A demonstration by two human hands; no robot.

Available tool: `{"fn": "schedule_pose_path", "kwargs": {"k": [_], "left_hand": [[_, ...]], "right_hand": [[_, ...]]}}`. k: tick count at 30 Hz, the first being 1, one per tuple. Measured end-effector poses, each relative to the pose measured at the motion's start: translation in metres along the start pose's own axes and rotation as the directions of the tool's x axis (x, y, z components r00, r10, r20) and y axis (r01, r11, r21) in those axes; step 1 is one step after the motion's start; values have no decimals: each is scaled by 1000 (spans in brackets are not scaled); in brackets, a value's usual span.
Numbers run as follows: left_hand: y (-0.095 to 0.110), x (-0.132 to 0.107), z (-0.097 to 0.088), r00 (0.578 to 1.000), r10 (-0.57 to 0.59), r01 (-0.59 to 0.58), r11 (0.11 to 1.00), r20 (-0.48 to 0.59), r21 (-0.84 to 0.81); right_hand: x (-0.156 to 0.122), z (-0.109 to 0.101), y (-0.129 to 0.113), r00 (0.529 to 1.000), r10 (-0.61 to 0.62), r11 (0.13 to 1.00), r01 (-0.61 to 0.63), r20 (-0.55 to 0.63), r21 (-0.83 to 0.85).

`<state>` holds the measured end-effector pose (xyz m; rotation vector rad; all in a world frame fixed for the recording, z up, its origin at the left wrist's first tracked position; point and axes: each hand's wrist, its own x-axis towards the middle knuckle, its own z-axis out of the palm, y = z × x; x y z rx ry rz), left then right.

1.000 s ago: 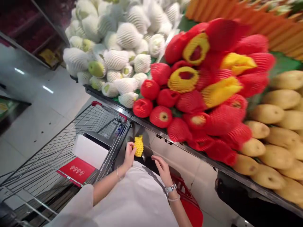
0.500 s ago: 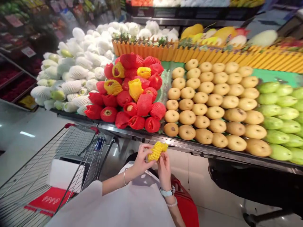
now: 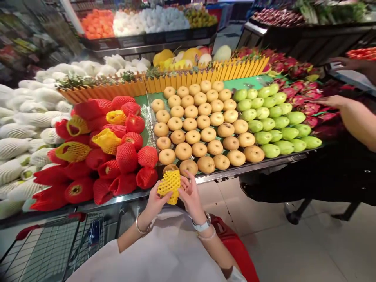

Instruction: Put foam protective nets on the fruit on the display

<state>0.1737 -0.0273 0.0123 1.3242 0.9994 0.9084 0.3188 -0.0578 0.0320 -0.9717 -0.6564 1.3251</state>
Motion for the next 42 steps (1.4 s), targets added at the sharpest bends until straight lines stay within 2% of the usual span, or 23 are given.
{"fn": "schedule_pose_path", "kwargs": {"k": [2,4,6,9,12,14,16,19,22,24,26,28,32,34,36,38,40,42], "left_hand": [[3,14,3,999,45,-44,997,-12,58],[4,23,1,997,81,-78,992,-21,99],[0,28,-5,994,102,-99,988,-26,119],[-15,27,-22,995,89,-84,993,-55,84],[-29,21,-38,991,-8,12,1000,-131,28],[-32,19,-42,984,-79,81,997,-158,3],[-32,23,-37,980,-126,122,992,-154,-35],[-30,35,-15,967,-167,145,982,-194,-125],[-29,47,16,934,-210,154,967,-290,-205],[-27,54,38,925,-242,161,948,-293,-275],[-26,59,58,934,-258,162,921,-246,-353],[-24,62,76,949,-236,136,905,-210,-403],[-25,62,106,965,-169,81,918,-200,-387],[-25,60,119,967,-157,81,935,-200,-345],[-24,57,131,960,-129,62,964,-249,-260],[-22,52,144,955,-99,57,986,-281,-155],[-20,47,156,974,-104,91,993,-202,-72],[-20,41,168,980,-148,141,988,-133,-61]], "right_hand": [[10,-3,-3,999,52,999,-52,14,-3],[22,-7,-3,986,156,987,-157,65,17],[35,-11,0,959,248,967,-255,137,31],[51,-15,7,928,296,952,-307,225,15],[59,-21,8,940,257,966,-259,226,-24],[61,-28,2,983,148,987,-139,109,-85],[62,-37,-8,1000,-8,988,4,-22,-158],[64,-50,-23,983,-150,980,134,-105,-148],[69,-63,-32,972,-168,985,161,-163,-57],[73,-73,-37,987,-111,993,105,-113,-62],[77,-85,-43,999,17,990,-12,41,-138],[81,-98,-51,977,153,976,-127,145,-177],[87,-127,-65,960,275,957,-279,62,75],[89,-141,-69,931,354,918,-364,86,160],[90,-153,-73,920,376,903,-390,107,182],[90,-162,-75,961,268,947,-275,68,164],[89,-169,-77,995,48,995,-55,85,84],[89,-175,-78,964,-138,990,138,228,15]]}}
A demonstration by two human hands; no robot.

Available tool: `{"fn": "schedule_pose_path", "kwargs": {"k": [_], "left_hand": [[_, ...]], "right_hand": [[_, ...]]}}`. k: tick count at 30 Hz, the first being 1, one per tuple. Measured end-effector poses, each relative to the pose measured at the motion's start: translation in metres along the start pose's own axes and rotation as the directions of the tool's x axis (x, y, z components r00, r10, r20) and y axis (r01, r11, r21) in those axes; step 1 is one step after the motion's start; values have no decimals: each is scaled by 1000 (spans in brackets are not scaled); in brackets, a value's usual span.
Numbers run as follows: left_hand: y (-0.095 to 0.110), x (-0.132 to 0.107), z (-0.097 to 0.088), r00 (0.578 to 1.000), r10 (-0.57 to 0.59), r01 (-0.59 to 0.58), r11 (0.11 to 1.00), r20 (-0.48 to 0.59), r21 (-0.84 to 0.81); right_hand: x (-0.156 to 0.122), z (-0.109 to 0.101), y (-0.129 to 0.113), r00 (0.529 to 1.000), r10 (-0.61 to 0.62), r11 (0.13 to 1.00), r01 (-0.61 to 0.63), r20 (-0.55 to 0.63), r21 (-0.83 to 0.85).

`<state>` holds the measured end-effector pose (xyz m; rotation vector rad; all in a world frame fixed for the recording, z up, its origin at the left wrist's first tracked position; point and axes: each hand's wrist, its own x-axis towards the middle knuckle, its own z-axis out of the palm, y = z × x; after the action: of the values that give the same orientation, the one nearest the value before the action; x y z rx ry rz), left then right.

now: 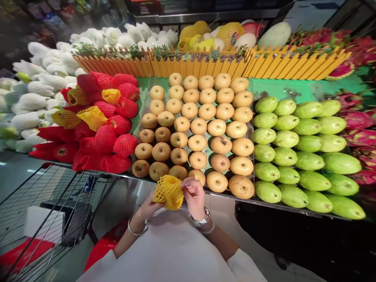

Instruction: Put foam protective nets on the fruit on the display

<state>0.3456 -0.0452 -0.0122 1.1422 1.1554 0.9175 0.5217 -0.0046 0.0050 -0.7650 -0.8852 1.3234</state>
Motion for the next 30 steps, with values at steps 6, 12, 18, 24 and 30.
{"fn": "schedule_pose_path", "kwargs": {"k": [6,12,18,24,30], "left_hand": [[-14,-25,18,966,-59,49,998,-252,-47],[-15,-43,24,864,-327,168,904,-384,-394],[-4,-21,43,912,-237,42,865,-334,-499],[-17,-8,66,958,-125,-72,767,-259,-637],[-16,-7,72,939,-74,-39,948,-336,-317]], "right_hand": [[1,-20,6,873,290,956,-248,392,-156],[8,-49,-2,884,159,886,70,440,-459],[6,-69,-20,951,44,803,149,306,-578],[-9,-70,-16,973,-9,751,158,229,-641],[-9,-68,-11,926,223,786,13,304,-618]]}}
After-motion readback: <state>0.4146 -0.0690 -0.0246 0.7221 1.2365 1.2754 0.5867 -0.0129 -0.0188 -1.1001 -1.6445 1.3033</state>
